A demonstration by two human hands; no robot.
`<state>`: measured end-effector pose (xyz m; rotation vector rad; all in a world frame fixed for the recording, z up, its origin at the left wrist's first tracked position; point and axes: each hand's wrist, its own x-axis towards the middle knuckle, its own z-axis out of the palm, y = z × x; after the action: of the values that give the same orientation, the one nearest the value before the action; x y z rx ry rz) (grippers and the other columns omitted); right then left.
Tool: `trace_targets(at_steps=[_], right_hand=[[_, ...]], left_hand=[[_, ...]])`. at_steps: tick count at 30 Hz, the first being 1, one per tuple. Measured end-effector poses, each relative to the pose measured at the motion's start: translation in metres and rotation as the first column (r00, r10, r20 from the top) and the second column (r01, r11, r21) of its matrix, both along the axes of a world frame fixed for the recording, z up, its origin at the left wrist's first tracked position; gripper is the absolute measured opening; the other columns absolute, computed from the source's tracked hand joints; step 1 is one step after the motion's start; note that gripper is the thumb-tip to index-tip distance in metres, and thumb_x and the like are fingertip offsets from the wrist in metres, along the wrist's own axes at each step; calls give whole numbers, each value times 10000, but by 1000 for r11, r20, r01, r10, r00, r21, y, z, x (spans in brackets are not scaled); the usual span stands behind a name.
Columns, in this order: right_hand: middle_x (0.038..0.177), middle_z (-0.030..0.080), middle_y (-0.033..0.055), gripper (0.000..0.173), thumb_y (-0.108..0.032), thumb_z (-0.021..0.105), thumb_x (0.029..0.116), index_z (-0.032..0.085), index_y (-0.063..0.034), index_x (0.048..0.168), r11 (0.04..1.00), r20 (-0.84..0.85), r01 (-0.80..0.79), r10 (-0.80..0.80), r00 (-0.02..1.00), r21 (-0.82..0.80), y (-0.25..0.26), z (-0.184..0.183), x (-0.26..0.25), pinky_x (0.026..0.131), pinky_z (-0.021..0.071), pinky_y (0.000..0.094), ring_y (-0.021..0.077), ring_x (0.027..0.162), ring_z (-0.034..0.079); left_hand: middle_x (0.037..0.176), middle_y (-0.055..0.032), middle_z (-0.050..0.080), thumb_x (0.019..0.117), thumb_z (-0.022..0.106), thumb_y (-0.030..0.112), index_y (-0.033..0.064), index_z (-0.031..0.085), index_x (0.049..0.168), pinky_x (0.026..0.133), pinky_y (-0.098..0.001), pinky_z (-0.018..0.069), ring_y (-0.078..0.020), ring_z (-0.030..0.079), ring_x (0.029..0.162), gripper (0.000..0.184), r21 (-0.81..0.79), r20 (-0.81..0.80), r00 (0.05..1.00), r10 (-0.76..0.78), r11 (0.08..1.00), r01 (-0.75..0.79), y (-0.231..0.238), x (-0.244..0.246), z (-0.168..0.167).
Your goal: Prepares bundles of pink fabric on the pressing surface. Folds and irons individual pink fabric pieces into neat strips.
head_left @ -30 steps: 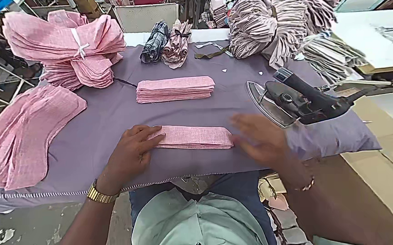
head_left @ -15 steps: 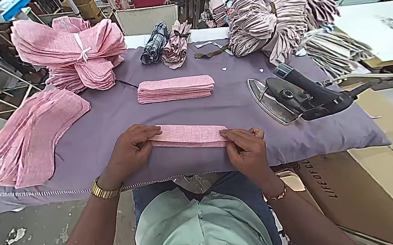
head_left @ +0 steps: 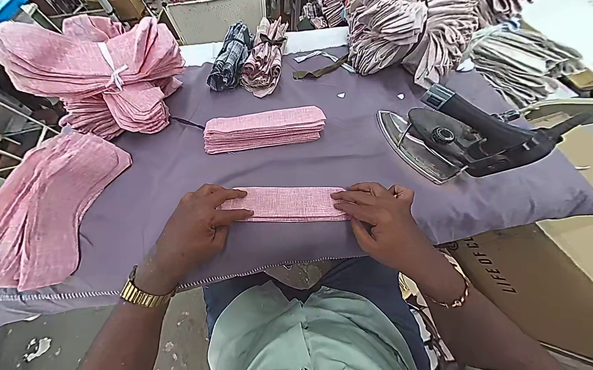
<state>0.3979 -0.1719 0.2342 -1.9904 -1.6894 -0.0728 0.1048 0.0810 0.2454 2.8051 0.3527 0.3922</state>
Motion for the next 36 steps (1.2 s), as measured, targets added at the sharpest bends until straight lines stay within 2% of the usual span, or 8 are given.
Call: trace_targets(at_steps=[4, 8, 11, 15, 21, 24, 29, 36], right_hand=[[1365, 677, -141, 397, -205, 459, 992, 765, -302, 1225, 995, 115, 9, -21, 993, 104, -11, -15, -2, 1109, 226, 737, 280, 1467, 446], [1278, 734, -76, 387, -151, 446, 1005, 795, -259, 1131, 951, 101, 63, -98, 990, 304, -6, -38, -6, 1128, 212, 744, 279, 1376, 558], [1134, 773, -82, 354, -159, 457, 1003, 800, -226, 952, 979, -33, 60, -55, 998, 197, 5, -16, 5, 1115, 272, 693, 191, 1261, 633], [1223, 723, 131, 282, -93, 513, 983, 758, -21, 1104, 950, 51, -23, 8, 999, 312, 8, 54, 75, 1030, 559, 489, 253, 1176, 681], [1193, 656, 311, 673, -616, 633, 936, 620, -138, 1409, 877, 268, 480, -456, 849, -28, 11, 85, 166, 780, 463, 777, 562, 1022, 642], [1048, 690, 259, 520, -521, 583, 1008, 630, -203, 1417, 914, 230, 403, -404, 886, 53, 9, 82, 149, 748, 488, 701, 477, 922, 670], [943, 713, 126, 346, -303, 679, 976, 737, -57, 1213, 923, 37, -62, 51, 998, 380, -12, 77, 78, 698, 566, 369, 169, 797, 665], [888, 695, 65, 376, -480, 574, 1009, 751, -265, 1263, 988, 270, -55, 13, 963, 148, 24, 75, 6, 571, 482, 424, 219, 730, 647]], left_hand=[[1398, -24, 621, 964, 491, 125, 409, 678, 1316, 855, -527, 539, -321, 602, 1195, 490, 209, -103, 994, -49, 976, 70, -10, 9, 6], [1473, -196, 519, 972, 548, 29, 436, 552, 1445, 800, -560, 551, -461, 569, 1179, 624, 284, -247, 968, 41, 958, 32, -34, 25, 12], [1455, -235, 521, 947, 565, -2, 430, 536, 1461, 757, -553, 553, -483, 581, 1136, 672, 308, -299, 953, 44, 950, 53, -36, 31, 16], [1451, -218, 528, 914, 586, -31, 454, 501, 1479, 780, -556, 553, -471, 582, 1133, 749, 317, -340, 939, 46, 946, 69, -33, 31, 18], [1439, -223, 534, 936, 558, -32, 475, 504, 1470, 791, -552, 550, -468, 576, 1144, 739, 321, -319, 945, 67, 946, 42, -34, 31, 14], [1439, -229, 527, 940, 549, -30, 465, 501, 1476, 784, -563, 548, -482, 560, 1158, 731, 293, -319, 946, 65, 955, 33, -35, 30, 15], [1449, -222, 509, 922, 582, -28, 475, 478, 1488, 764, -555, 547, -478, 542, 1165, 764, 263, -332, 942, 52, 964, 40, -32, 30, 14], [1483, -131, 518, 916, 580, 2, 474, 508, 1468, 777, -528, 557, -423, 547, 1219, 730, 249, -260, 965, 32, 968, 35, -25, 20, 11]])
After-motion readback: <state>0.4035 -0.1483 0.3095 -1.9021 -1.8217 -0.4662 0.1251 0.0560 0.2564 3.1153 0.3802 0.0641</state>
